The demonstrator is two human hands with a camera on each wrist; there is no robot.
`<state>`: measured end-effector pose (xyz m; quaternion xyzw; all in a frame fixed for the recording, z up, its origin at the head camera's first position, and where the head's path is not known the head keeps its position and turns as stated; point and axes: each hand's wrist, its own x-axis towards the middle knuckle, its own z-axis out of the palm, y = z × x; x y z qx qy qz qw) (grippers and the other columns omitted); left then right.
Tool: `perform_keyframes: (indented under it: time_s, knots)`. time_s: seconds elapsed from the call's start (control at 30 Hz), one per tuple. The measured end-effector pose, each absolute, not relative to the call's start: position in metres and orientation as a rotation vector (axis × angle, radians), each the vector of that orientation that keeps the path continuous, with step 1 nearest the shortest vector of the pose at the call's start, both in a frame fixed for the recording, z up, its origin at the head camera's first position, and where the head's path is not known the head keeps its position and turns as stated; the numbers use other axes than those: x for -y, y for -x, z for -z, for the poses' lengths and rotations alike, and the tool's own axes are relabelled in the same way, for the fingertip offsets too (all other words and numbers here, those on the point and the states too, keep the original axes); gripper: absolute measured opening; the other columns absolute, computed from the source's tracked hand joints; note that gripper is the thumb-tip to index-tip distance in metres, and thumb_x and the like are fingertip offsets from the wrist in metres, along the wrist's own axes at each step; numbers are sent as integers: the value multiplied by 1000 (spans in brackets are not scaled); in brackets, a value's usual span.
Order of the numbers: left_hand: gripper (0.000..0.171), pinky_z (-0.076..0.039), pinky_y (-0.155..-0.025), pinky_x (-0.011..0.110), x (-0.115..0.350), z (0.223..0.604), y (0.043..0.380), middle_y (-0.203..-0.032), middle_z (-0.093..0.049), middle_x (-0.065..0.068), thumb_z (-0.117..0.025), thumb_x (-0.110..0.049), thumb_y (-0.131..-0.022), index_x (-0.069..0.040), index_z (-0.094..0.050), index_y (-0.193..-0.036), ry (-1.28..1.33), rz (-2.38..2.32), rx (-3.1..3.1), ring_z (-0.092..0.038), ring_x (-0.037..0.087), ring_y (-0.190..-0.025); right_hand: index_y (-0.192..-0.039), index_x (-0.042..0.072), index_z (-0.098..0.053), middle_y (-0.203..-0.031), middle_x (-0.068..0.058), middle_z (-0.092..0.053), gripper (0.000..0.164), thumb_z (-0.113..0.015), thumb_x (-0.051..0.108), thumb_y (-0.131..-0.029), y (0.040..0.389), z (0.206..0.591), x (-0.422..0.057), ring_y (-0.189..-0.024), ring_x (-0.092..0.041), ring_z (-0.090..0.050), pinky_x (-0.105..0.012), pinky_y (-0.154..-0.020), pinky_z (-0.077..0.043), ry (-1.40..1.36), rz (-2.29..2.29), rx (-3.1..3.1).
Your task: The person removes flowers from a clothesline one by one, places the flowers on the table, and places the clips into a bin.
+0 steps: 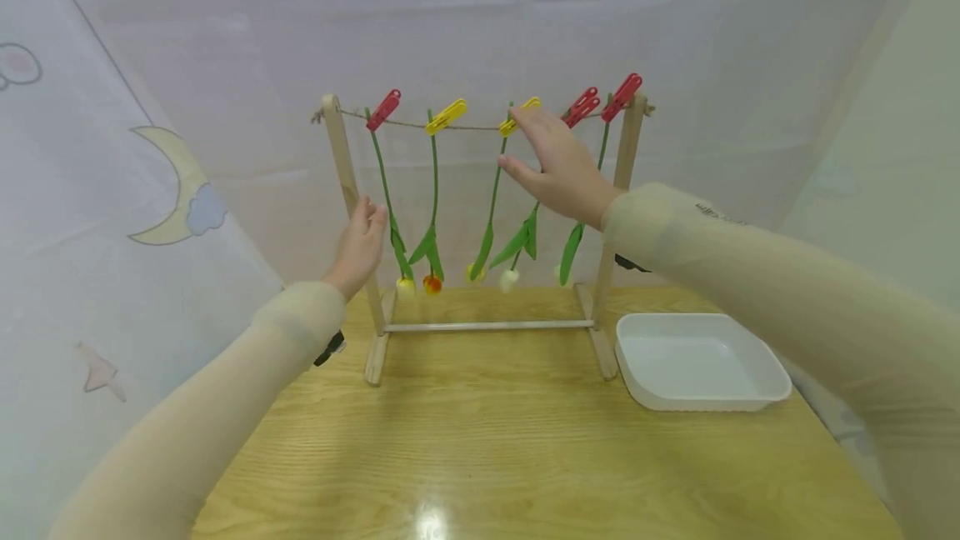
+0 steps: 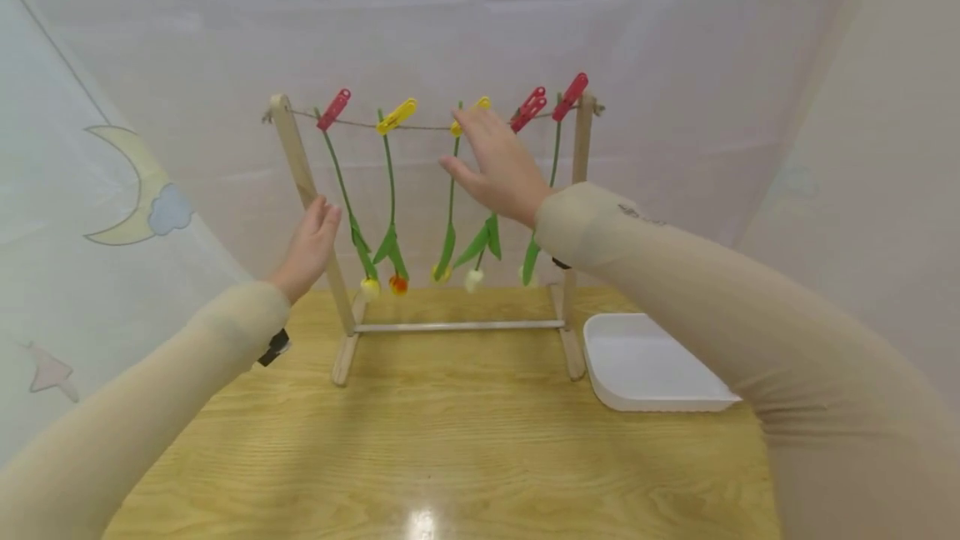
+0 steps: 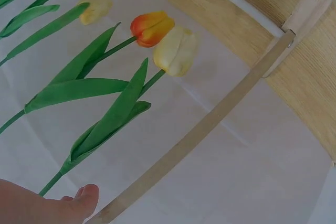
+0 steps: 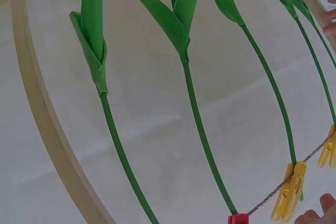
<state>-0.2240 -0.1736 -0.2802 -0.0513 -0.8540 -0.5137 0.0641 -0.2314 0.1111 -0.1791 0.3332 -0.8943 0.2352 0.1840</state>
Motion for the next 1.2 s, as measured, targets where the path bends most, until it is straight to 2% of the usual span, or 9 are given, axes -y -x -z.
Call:
perform_keyframes:
  time_s: [0.2,0.33,0.47,0.73,1.0,1.2]
  knots:
    - [69,-19,-117,45,166,281,230,-158,-17,19,-27,-43,-106,-2,1,-154,109,1584,2564,-22,35,-143,-151,-1,-28,-155,-17,-30,64,-51,32,-101,239,168,-100,-146,-29,-17,-40,-119,-11,-920,-575,2555]
    - [66,-20,-117,45,166,279,234,-158,-17,20,-27,-38,-107,-1,0,-154,133,1572,2533,-23,34,-143,-151,0,-28,-155,-16,-30,64,-50,34,-102,241,163,-93,-146,-27,-16,-39,-120,-9,-929,-532,2579]
    - [65,-22,-116,45,166,276,241,-157,-20,20,-31,-36,-107,-1,-4,-155,137,1544,2493,-25,34,-142,-152,1,-26,-156,-16,-28,65,-48,36,-102,245,157,-86,-147,-26,-13,-40,-120,-7,-930,-496,2610]
    - [61,-27,-115,43,166,271,254,-155,-28,19,-38,-29,-107,-1,-11,-154,115,1516,2420,-30,33,-140,-154,7,-24,-157,-11,-26,67,-44,44,-102,254,142,-68,-148,-23,-10,-43,-119,-10,-913,-426,2677]
    - [60,-31,-113,40,167,270,261,-153,-32,18,-39,-27,-107,-1,-13,-154,101,1515,2412,-35,31,-137,-154,6,-22,-158,-12,-25,67,-45,42,-102,261,133,-53,-148,-25,-8,-42,-120,-7,-909,-374,2734]
    - [58,-33,-112,40,168,271,266,-151,-34,19,-39,-25,-107,-1,-14,-154,106,1520,2423,-37,32,-136,-154,5,-22,-157,-12,-26,67,-45,41,-102,267,129,-44,-147,-27,-10,-41,-120,-9,-911,-363,2783]
